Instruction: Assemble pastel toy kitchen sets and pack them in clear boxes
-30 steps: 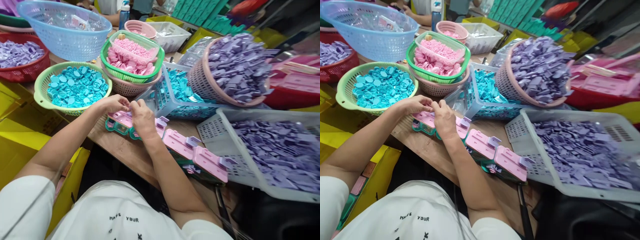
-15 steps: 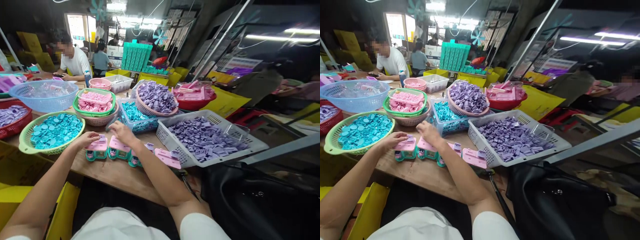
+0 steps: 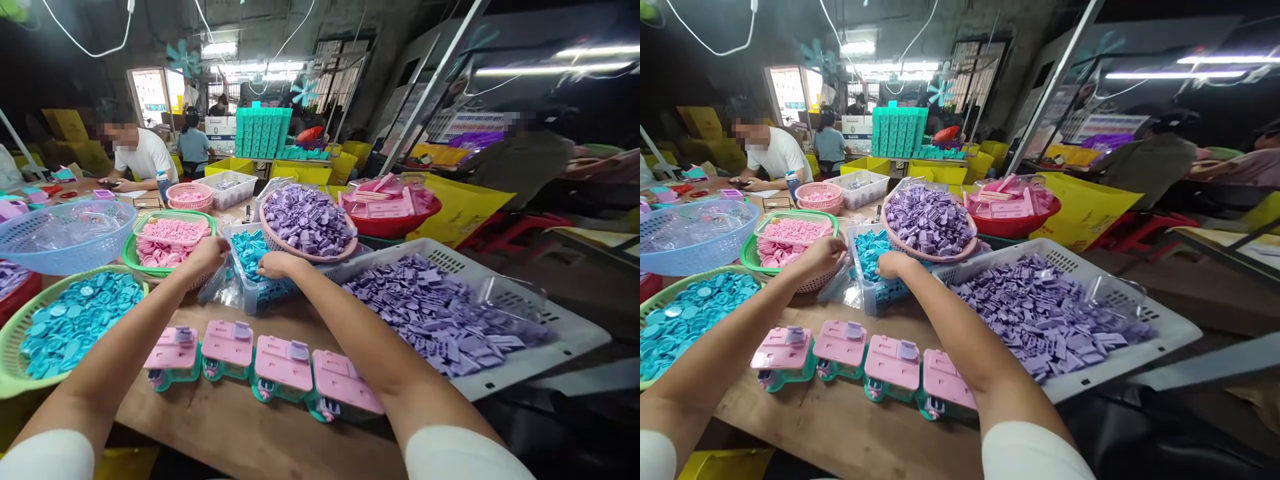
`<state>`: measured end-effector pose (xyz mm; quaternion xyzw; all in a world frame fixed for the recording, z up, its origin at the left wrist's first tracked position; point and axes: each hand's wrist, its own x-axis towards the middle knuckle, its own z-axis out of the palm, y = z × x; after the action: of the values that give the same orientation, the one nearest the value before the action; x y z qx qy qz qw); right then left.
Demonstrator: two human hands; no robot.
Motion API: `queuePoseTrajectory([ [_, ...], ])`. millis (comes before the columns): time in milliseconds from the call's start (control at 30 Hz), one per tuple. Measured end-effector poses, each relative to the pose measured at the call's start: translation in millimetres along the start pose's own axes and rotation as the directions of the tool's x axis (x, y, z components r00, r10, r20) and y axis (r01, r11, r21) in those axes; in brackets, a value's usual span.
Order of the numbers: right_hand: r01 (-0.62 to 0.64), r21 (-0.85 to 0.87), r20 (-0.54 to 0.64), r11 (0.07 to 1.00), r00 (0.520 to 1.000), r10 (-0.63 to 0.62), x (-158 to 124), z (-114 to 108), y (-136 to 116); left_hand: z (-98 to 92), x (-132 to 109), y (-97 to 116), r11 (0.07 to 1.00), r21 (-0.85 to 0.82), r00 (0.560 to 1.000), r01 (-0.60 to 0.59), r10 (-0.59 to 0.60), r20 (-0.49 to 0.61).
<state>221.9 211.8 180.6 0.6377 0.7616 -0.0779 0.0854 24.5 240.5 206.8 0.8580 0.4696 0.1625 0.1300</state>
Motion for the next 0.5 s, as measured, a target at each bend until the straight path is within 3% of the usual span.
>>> queuePoseTrajectory([
  [100, -0.016, -0.052, 0.01, 0.999, 1.0, 0.016, 7, -4, 5, 15.6, 61, 3, 0.999, 0.028, 0.999, -0.024, 0.024, -0.025],
  [233, -0.131, -0.115, -0.108, 0.985, 0.987, 0.118, 29, -3, 4, 46.2, 127, 6, 1.0, -0.014, 1.0, -0.011, 0.011, 0.014],
  [367, -0.136, -0.12, -0.107, 0.983, 0.987, 0.123, 47, 10, 5, 73.6, 155, 3, 0.987, -0.143, 0.997, 0.068, -0.062, 0.05],
  [500, -0.141, -0.086, -0.115, 0.986, 0.985, 0.131, 34, 13, 12, 74.1, 162, -2, 0.917, -0.381, 0.992, 0.123, -0.126, 0.017],
])
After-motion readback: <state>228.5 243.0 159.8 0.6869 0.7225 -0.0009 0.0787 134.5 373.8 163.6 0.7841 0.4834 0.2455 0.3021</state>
